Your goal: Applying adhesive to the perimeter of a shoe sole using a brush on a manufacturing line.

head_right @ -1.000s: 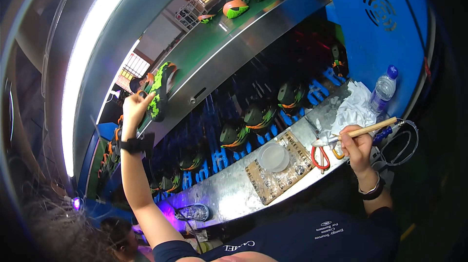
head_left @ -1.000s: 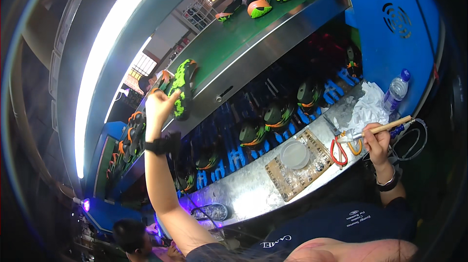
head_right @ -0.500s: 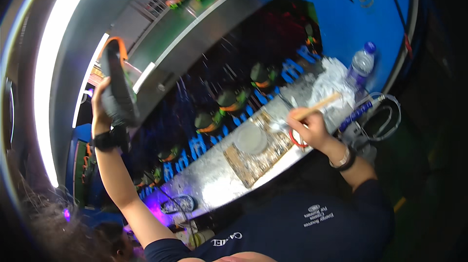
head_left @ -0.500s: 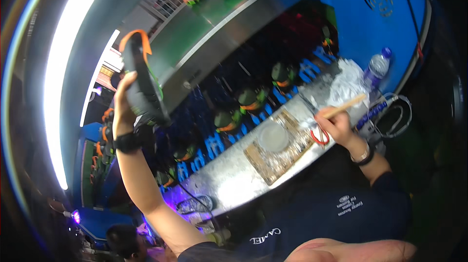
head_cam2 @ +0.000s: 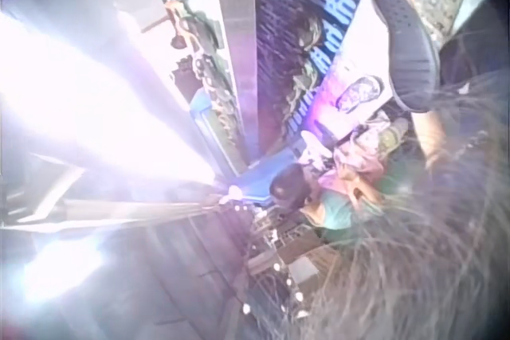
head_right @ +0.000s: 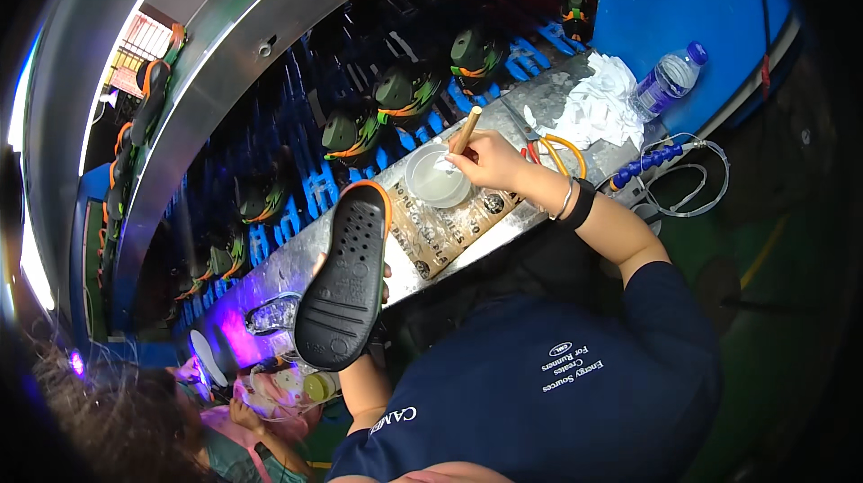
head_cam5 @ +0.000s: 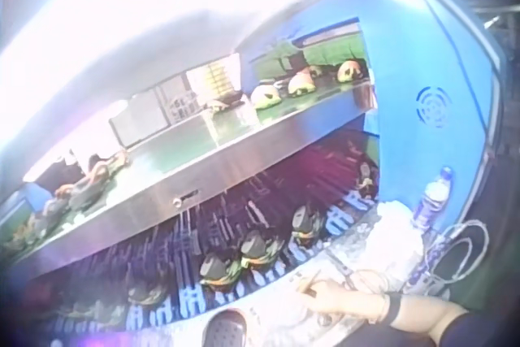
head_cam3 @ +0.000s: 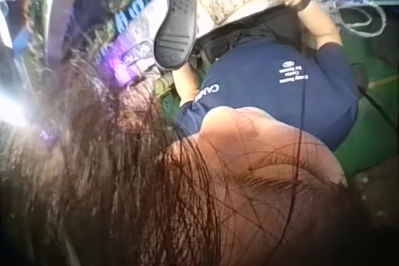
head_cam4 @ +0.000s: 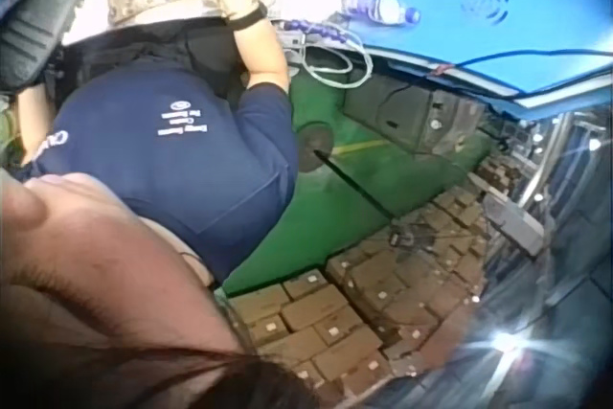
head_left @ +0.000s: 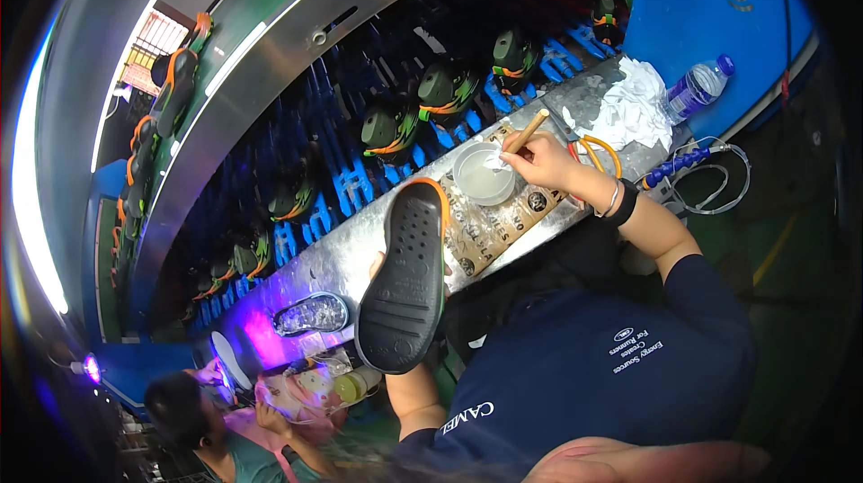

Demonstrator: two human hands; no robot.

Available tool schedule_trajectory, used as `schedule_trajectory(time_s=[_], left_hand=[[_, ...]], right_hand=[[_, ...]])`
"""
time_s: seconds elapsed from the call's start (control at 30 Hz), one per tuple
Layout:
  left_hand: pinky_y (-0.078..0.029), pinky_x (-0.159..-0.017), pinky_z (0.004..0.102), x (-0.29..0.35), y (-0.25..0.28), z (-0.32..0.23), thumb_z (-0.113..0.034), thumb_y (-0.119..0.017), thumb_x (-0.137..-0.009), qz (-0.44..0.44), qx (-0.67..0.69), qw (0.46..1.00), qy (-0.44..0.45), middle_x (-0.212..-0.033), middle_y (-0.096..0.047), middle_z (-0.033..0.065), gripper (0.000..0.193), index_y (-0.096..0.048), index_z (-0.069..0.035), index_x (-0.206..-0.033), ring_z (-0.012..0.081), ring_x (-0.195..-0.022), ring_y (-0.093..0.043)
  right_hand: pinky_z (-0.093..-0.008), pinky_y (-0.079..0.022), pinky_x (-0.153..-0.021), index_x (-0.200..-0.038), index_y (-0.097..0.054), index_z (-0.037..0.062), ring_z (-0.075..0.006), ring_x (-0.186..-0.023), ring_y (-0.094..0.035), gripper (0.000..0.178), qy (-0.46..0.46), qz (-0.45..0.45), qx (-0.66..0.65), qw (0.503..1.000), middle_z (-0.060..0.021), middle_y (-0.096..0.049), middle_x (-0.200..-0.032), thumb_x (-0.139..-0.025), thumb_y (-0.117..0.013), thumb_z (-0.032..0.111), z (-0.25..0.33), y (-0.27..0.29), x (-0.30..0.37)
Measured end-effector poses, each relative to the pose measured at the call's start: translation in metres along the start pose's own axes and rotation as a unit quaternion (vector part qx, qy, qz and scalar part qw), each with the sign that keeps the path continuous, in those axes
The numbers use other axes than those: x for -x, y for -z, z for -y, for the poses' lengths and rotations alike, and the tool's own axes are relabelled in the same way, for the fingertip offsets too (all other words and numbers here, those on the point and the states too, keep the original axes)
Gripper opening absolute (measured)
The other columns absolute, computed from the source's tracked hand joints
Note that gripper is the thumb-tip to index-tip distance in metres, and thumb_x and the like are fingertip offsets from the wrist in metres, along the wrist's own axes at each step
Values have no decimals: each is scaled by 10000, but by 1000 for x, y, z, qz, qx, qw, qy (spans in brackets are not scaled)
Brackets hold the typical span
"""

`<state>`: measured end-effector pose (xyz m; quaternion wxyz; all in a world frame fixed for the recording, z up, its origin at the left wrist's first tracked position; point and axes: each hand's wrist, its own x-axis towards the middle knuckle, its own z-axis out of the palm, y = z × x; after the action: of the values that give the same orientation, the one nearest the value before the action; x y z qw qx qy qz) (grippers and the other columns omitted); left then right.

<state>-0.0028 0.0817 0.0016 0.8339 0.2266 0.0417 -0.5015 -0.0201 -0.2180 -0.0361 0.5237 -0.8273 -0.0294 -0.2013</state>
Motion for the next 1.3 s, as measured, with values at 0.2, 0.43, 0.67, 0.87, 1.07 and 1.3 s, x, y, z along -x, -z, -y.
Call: schedule_trajectory(time_s=[0.2,0.43,0.67,0.87,1.07,1.3], left_hand=[[-519,-528,428,14,49,9,-435,-338,-841,-22,4,1000,-9,-918,-498,350,598,-391,92,-1118,417,-678,-576],[-488,-673,318,-2,16,30,-298,-421,-851,-179,-665,710,-147,-907,-565,172,366,-491,9,-1038,286,-779,-570],[-445,-735,258,-1,-3,27,-266,-463,-839,-53,-129,990,-12,-905,-567,87,319,-486,-30,-1053,188,-819,-546],[-444,-738,257,-1,-11,29,-267,-460,-840,-45,-102,994,11,-910,-564,85,325,-477,-31,-1063,180,-819,-546],[-443,-740,256,-3,-19,33,-267,-457,-841,-43,-107,993,14,-916,-562,84,331,-469,-32,-1073,173,-819,-545],[-441,-744,255,-2,-28,33,-268,-454,-842,-54,-118,992,-1,-923,-560,82,339,-459,-33,-1086,164,-819,-544]], right_hand=[[-253,-388,-485,-757,-550,-10,-135,-518,-501,124,0,7,12,1000,-82,-538,-616,-744,-580,109,3,-2,1],[-178,-372,-513,-815,-557,12,-36,-578,-453,69,-17,9,-121,992,-8,-532,-711,-759,-569,49,41,8,6],[-198,-368,-523,-829,-558,19,-67,-596,-467,79,42,69,-107,991,-26,-530,-754,-751,-572,26,55,4,17],[-195,-363,-512,-829,-559,5,-71,-591,-469,90,112,63,-89,988,-48,-533,-751,-740,-565,-11,59,-3,14],[-233,-406,-555,-852,-552,2,-137,-643,-526,131,158,66,-94,981,-81,-557,-767,-725,-571,-24,65,-8,9],[-238,-401,-536,-837,-548,6,-140,-616,-520,128,190,49,-70,978,-78,-558,-753,-716,-579,-22,62,-6,11]])
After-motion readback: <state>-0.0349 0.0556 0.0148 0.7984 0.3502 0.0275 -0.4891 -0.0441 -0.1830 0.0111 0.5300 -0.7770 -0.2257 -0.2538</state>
